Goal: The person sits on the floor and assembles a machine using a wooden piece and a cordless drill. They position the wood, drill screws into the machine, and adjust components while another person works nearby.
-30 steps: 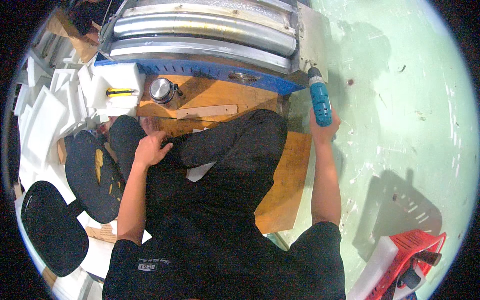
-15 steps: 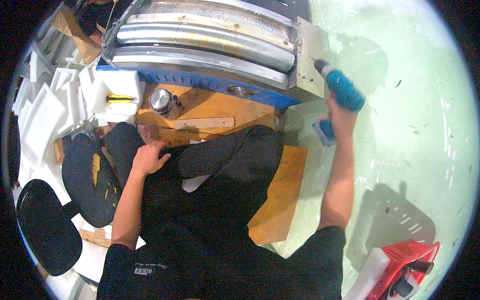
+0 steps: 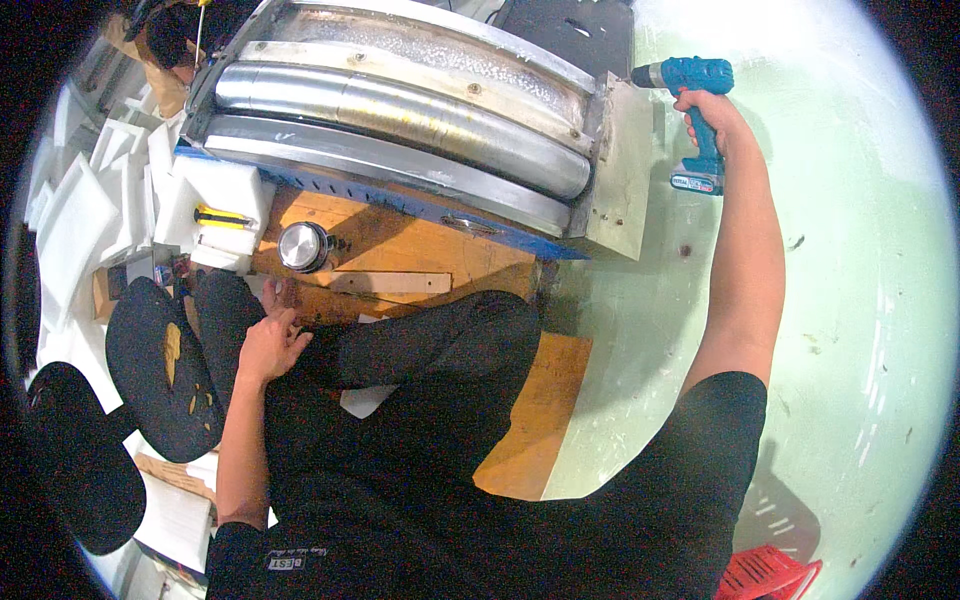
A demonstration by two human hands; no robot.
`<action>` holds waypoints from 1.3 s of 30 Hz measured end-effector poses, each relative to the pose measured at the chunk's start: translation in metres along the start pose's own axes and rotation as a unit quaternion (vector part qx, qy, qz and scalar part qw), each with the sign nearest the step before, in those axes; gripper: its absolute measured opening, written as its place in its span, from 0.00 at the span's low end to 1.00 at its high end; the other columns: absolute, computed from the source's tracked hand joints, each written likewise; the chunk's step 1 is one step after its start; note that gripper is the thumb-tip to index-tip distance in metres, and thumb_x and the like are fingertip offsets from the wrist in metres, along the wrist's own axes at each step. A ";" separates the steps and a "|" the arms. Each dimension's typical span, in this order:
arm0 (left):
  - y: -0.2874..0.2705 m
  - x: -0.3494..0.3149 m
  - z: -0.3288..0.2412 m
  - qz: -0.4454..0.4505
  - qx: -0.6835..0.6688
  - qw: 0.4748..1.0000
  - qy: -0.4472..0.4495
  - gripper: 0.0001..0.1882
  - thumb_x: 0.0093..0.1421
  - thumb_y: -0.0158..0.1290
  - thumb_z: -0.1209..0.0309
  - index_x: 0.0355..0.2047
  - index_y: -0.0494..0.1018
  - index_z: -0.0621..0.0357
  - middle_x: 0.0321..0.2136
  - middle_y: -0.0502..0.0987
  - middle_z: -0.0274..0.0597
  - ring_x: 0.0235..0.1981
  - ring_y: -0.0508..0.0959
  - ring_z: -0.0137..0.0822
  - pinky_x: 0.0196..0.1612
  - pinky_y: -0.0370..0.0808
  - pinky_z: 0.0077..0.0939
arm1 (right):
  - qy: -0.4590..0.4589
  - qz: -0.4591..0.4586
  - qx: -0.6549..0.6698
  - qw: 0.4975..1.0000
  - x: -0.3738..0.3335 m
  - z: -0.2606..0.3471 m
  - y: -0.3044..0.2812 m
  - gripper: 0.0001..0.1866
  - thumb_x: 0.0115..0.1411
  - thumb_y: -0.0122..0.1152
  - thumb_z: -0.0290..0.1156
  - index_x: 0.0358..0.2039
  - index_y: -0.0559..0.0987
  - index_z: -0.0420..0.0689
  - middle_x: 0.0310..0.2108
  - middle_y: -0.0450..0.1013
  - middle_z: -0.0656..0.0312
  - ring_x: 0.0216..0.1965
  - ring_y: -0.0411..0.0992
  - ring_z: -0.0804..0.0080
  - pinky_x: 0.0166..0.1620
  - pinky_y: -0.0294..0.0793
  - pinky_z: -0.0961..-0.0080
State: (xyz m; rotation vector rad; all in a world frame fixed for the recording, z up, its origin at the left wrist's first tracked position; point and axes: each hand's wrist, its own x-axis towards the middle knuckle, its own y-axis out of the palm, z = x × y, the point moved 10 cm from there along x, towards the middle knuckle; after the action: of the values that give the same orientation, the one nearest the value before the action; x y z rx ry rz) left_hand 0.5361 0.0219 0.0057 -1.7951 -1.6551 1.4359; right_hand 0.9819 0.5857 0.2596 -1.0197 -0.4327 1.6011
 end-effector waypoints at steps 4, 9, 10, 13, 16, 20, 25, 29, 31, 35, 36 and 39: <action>-0.007 0.004 -0.008 -0.026 -0.014 0.999 0.034 0.18 0.59 0.63 0.60 0.43 0.76 0.61 0.36 0.80 0.50 0.40 0.82 0.55 0.43 0.79 0.49 | 0.000 0.013 -0.018 1.000 0.006 -0.003 0.000 0.17 0.49 0.69 0.34 0.41 0.78 0.54 0.22 0.69 0.69 0.17 0.67 0.76 0.21 0.67 0.73; -0.005 0.007 -0.005 -0.012 -0.010 1.000 0.018 0.18 0.58 0.63 0.61 0.42 0.76 0.61 0.36 0.80 0.50 0.39 0.82 0.55 0.43 0.79 0.48 | 0.017 0.011 -0.011 1.000 0.006 -0.012 -0.003 0.16 0.49 0.69 0.34 0.41 0.78 0.54 0.22 0.70 0.69 0.17 0.67 0.76 0.21 0.68 0.74; -0.007 0.007 -0.007 -0.019 -0.012 0.999 0.024 0.18 0.58 0.63 0.61 0.41 0.76 0.61 0.36 0.79 0.50 0.39 0.82 0.55 0.43 0.79 0.48 | 0.021 0.008 -0.011 1.000 0.006 -0.013 -0.004 0.16 0.49 0.68 0.34 0.41 0.79 0.54 0.22 0.70 0.69 0.17 0.67 0.76 0.21 0.68 0.75; -0.008 0.005 -0.007 -0.028 -0.013 0.999 0.031 0.17 0.58 0.63 0.62 0.41 0.76 0.60 0.35 0.79 0.51 0.38 0.82 0.56 0.42 0.79 0.49 | 0.031 0.017 0.001 0.999 0.006 -0.016 -0.003 0.16 0.50 0.68 0.33 0.41 0.78 0.53 0.21 0.70 0.69 0.17 0.68 0.76 0.21 0.68 0.74; -0.009 0.004 -0.006 -0.033 -0.013 0.999 0.037 0.17 0.58 0.63 0.62 0.40 0.76 0.60 0.34 0.79 0.51 0.37 0.82 0.57 0.41 0.79 0.49 | 0.026 0.021 -0.003 0.999 0.007 -0.015 0.000 0.16 0.50 0.68 0.33 0.41 0.78 0.53 0.21 0.70 0.69 0.17 0.68 0.76 0.21 0.68 0.74; -0.009 0.003 -0.005 -0.046 -0.010 0.998 0.046 0.16 0.58 0.63 0.62 0.38 0.75 0.61 0.34 0.79 0.51 0.37 0.82 0.58 0.40 0.79 0.50 | 0.009 0.027 0.002 1.000 0.009 -0.012 0.004 0.17 0.50 0.68 0.33 0.42 0.78 0.53 0.22 0.70 0.69 0.17 0.68 0.76 0.20 0.68 0.74; -0.011 0.003 -0.005 -0.053 -0.014 0.998 0.043 0.16 0.58 0.63 0.62 0.36 0.73 0.61 0.34 0.79 0.51 0.36 0.82 0.58 0.39 0.79 0.51 | 0.019 0.027 -0.015 0.999 0.009 -0.012 0.003 0.16 0.50 0.68 0.33 0.40 0.78 0.53 0.22 0.70 0.69 0.18 0.68 0.77 0.21 0.69 0.74; -0.011 0.003 -0.004 -0.049 -0.009 0.998 0.038 0.16 0.58 0.63 0.62 0.36 0.74 0.61 0.34 0.79 0.51 0.36 0.82 0.57 0.39 0.79 0.51 | 0.014 0.023 -0.054 0.998 0.009 -0.004 0.003 0.14 0.49 0.68 0.34 0.38 0.78 0.54 0.21 0.70 0.69 0.17 0.68 0.76 0.21 0.69 0.74; -0.010 0.004 -0.004 -0.046 -0.005 0.998 0.036 0.16 0.58 0.63 0.62 0.36 0.74 0.61 0.34 0.79 0.51 0.36 0.82 0.57 0.39 0.79 0.50 | 0.018 0.023 -0.079 0.996 0.009 0.002 0.003 0.13 0.50 0.67 0.34 0.37 0.78 0.54 0.21 0.70 0.69 0.17 0.68 0.76 0.20 0.69 0.74; -0.010 0.005 -0.003 -0.045 -0.003 0.998 0.032 0.15 0.58 0.63 0.63 0.38 0.75 0.60 0.35 0.80 0.51 0.37 0.82 0.58 0.40 0.79 0.51 | 0.021 0.035 -0.118 0.992 0.014 0.025 0.002 0.09 0.49 0.65 0.34 0.31 0.75 0.52 0.18 0.69 0.68 0.14 0.66 0.76 0.18 0.68 0.74; -0.009 0.005 -0.003 -0.040 -0.005 0.999 0.032 0.15 0.58 0.63 0.63 0.39 0.75 0.59 0.36 0.81 0.51 0.37 0.82 0.58 0.40 0.79 0.51 | 0.020 0.033 -0.128 0.991 0.017 0.031 0.001 0.09 0.49 0.64 0.34 0.31 0.75 0.52 0.18 0.69 0.68 0.14 0.66 0.76 0.17 0.68 0.73; -0.011 0.005 -0.001 -0.043 -0.032 0.998 0.029 0.16 0.59 0.63 0.63 0.41 0.75 0.59 0.36 0.81 0.51 0.38 0.82 0.58 0.40 0.79 0.51 | 0.020 0.036 -0.146 0.988 0.024 0.041 0.000 0.09 0.48 0.63 0.34 0.31 0.74 0.51 0.17 0.69 0.67 0.13 0.66 0.74 0.16 0.68 0.72</action>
State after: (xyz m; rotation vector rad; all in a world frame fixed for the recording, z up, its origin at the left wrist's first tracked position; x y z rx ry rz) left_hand 0.5296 0.0295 0.0122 -1.7596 -1.7441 1.2958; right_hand 0.9499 0.6171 0.2734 -1.2989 -0.6220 1.6090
